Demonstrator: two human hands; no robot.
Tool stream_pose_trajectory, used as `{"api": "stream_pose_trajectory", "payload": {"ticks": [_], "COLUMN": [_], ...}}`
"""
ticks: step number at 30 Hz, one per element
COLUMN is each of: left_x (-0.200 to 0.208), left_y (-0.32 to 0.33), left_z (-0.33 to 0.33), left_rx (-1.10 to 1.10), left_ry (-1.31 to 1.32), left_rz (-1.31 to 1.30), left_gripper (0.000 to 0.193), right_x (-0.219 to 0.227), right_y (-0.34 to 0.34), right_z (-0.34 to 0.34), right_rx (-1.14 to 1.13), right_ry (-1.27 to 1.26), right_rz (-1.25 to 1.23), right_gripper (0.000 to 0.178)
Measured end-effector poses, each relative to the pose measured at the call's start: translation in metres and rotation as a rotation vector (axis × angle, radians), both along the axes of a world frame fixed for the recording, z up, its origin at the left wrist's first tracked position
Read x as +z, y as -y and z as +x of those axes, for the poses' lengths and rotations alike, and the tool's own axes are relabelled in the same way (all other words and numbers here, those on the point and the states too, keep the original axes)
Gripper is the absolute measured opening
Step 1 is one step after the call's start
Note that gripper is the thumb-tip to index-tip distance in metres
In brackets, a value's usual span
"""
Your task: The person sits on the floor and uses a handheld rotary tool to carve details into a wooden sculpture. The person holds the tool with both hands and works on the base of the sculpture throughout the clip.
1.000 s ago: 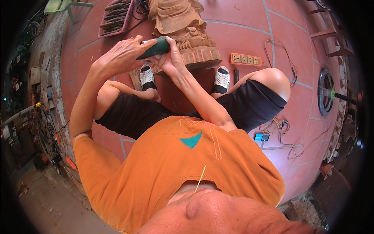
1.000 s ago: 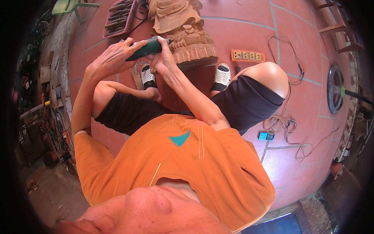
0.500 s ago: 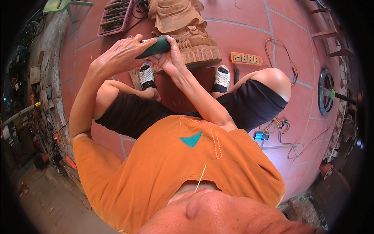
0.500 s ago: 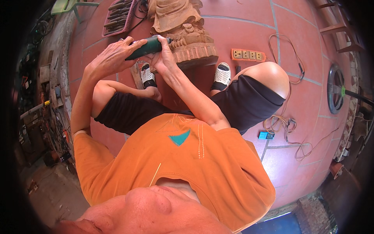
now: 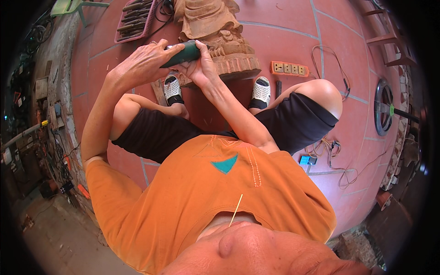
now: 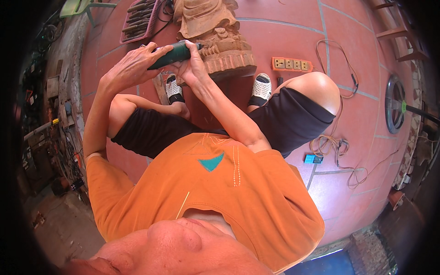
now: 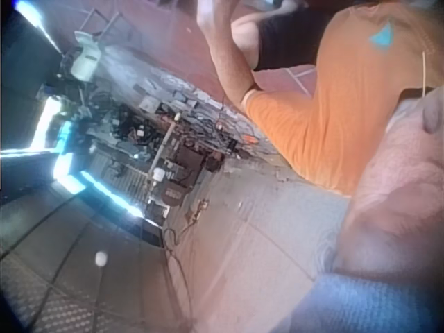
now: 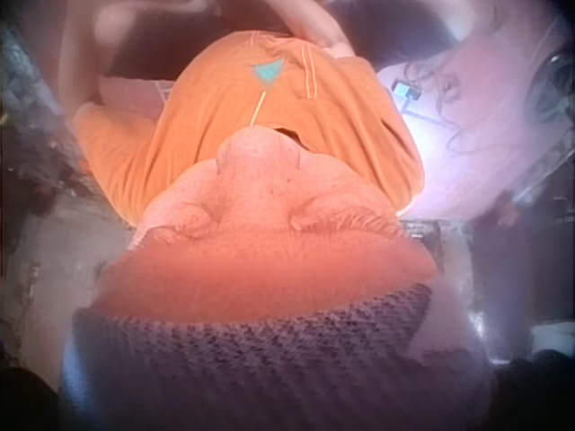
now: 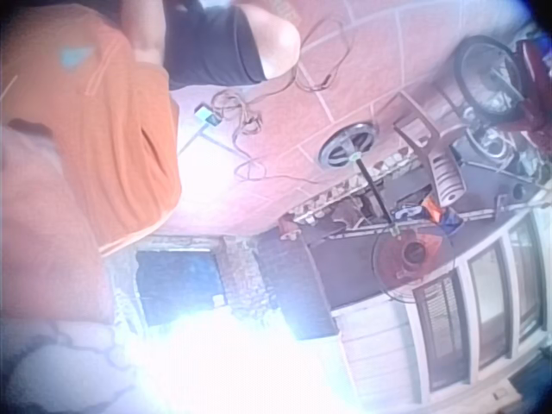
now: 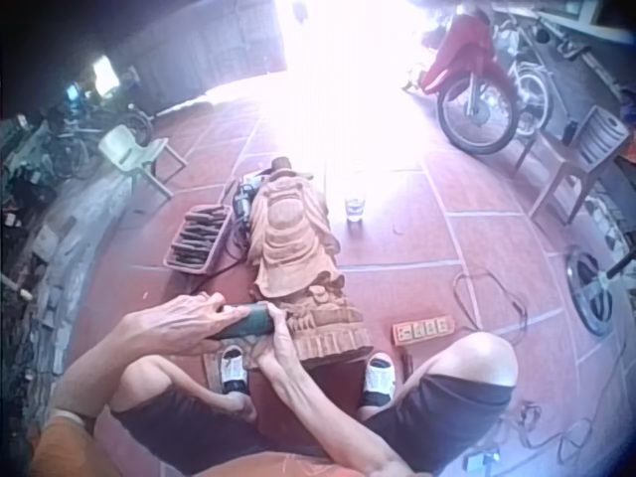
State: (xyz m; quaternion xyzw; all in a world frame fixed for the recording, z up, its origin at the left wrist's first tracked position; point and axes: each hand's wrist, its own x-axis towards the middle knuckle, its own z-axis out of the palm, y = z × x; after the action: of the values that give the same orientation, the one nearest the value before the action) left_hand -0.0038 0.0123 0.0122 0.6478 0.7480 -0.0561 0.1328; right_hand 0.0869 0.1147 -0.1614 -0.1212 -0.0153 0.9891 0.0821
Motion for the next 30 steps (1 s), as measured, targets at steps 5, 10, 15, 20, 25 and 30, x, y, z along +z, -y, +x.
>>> {"api": "stream_pose_trajectory", "payload": {"ticks": [5,10,15,20,25,30], "left_x": [-0.003,-0.005,-0.006,-0.007,-0.006,-0.005], "left_y": [0.000,0.000,0.000,-0.001,-0.001,-0.001], "left_z": [-0.001,-0.001,-0.003,-0.001,0.002,0.003], "left_rx": [-0.016,-0.010,-0.023,-0.006,-0.006,-0.004], "left_ry": [-0.019,-0.021,-0.027,-0.032,-0.038,-0.039], "left_rz": [0.014,0.023,0.036,0.021,0.025,0.011], "left_gripper": [0.070,0.071,0.071,0.072,0.072,0.073], "right_x": [-0.007,-0.004,-0.008,-0.010,-0.014,-0.008], "right_y": [-0.003,-0.005,-0.005,-0.007,-0.006,-0.003], "right_z": [-0.001,-0.001,-0.004,-0.004,-0.004,-0.002], "right_rx": [0.001,0.000,-0.013,-0.003,-0.014,-0.011], "right_ry": [-0.045,-0.036,-0.056,-0.047,-0.041,-0.035], "right_rz": [0.007,0.010,0.003,0.015,0.013,0.000], "right_gripper": [0.044,0.042,0.042,0.043,0.044,0.044]}}
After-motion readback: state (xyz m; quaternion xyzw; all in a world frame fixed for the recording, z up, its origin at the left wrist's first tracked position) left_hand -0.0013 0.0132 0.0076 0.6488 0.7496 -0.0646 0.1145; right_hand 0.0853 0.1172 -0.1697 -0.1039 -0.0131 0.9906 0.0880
